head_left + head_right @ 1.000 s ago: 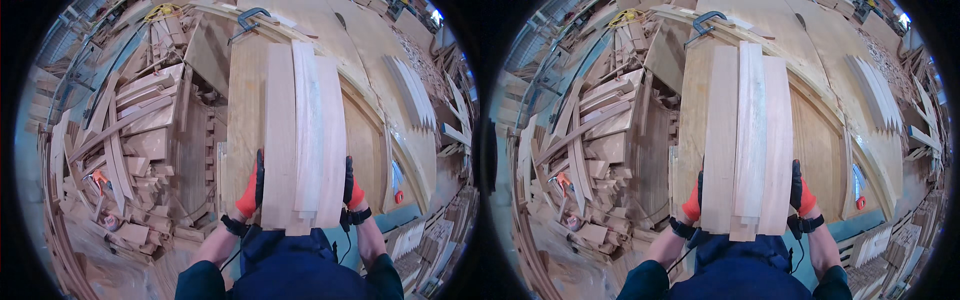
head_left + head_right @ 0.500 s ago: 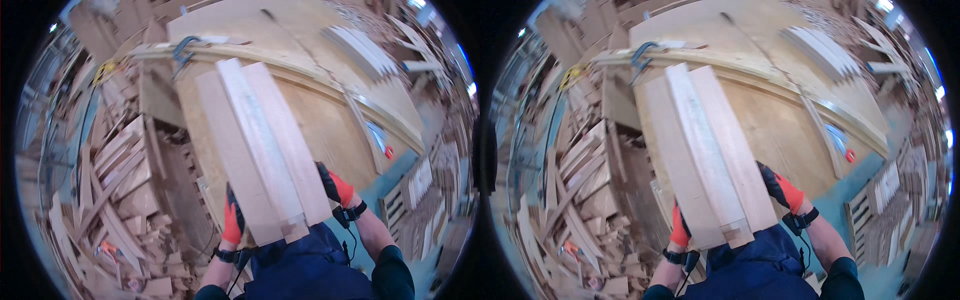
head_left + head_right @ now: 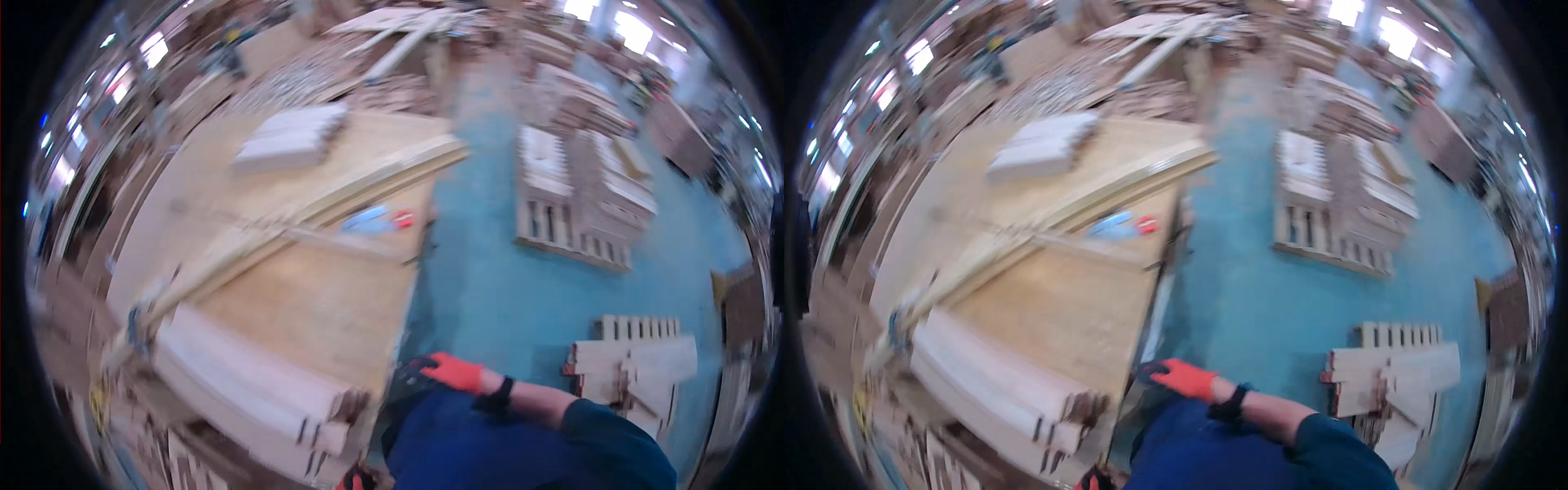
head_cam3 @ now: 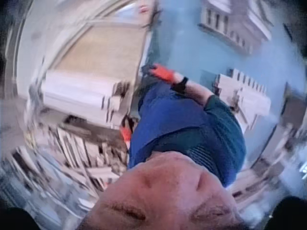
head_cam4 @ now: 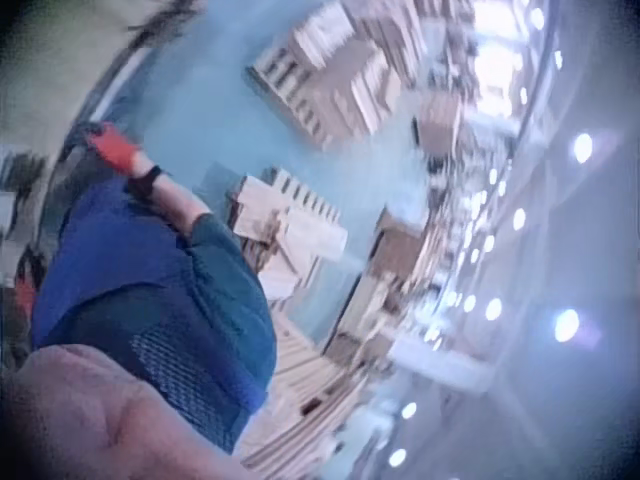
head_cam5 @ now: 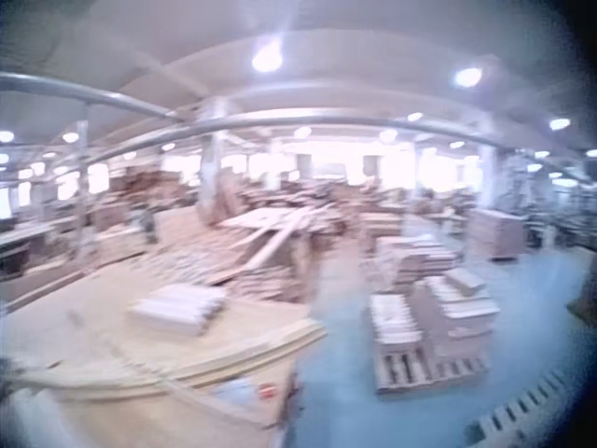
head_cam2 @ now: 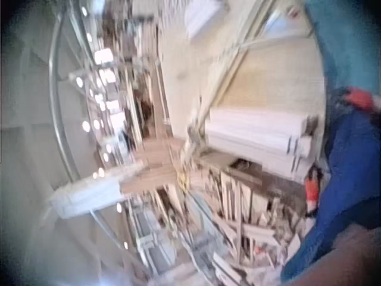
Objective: The person picks up wooden planks from a stack and places them on a workbench. They use a tape measure to measure the length of the planks and then move them to a different pile on the workbench. The person repeats this process for multiple planks.
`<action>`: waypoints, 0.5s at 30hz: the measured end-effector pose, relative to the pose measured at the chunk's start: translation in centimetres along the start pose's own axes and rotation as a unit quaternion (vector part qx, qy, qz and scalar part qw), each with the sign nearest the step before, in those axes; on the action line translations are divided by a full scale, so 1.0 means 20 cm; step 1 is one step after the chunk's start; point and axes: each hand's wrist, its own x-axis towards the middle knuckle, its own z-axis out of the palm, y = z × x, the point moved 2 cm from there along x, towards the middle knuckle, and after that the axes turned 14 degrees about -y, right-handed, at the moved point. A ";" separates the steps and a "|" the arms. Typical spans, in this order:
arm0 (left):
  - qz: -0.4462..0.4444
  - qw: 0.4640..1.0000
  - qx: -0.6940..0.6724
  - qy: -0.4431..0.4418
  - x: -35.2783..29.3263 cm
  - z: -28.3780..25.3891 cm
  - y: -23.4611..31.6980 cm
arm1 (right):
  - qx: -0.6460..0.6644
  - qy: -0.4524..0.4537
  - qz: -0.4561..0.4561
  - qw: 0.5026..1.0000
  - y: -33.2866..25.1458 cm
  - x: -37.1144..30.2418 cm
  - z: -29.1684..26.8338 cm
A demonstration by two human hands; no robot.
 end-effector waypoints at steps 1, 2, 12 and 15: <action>0.021 0.999 0.006 0.039 -0.09 0.09 0.06 | -0.057 -0.013 -0.004 0.998 -0.07 0.00 0.01; -0.006 0.999 0.042 -0.017 0.01 0.15 0.21 | -0.035 0.032 0.036 0.998 -0.01 -0.13 -0.05; 0.104 0.896 0.366 -0.228 0.73 1.22 0.68 | -0.078 0.180 0.189 0.962 0.80 -1.13 -0.68; 0.127 0.826 0.470 -0.284 0.95 1.68 0.86 | -0.023 0.291 0.310 0.905 1.39 -1.64 -0.74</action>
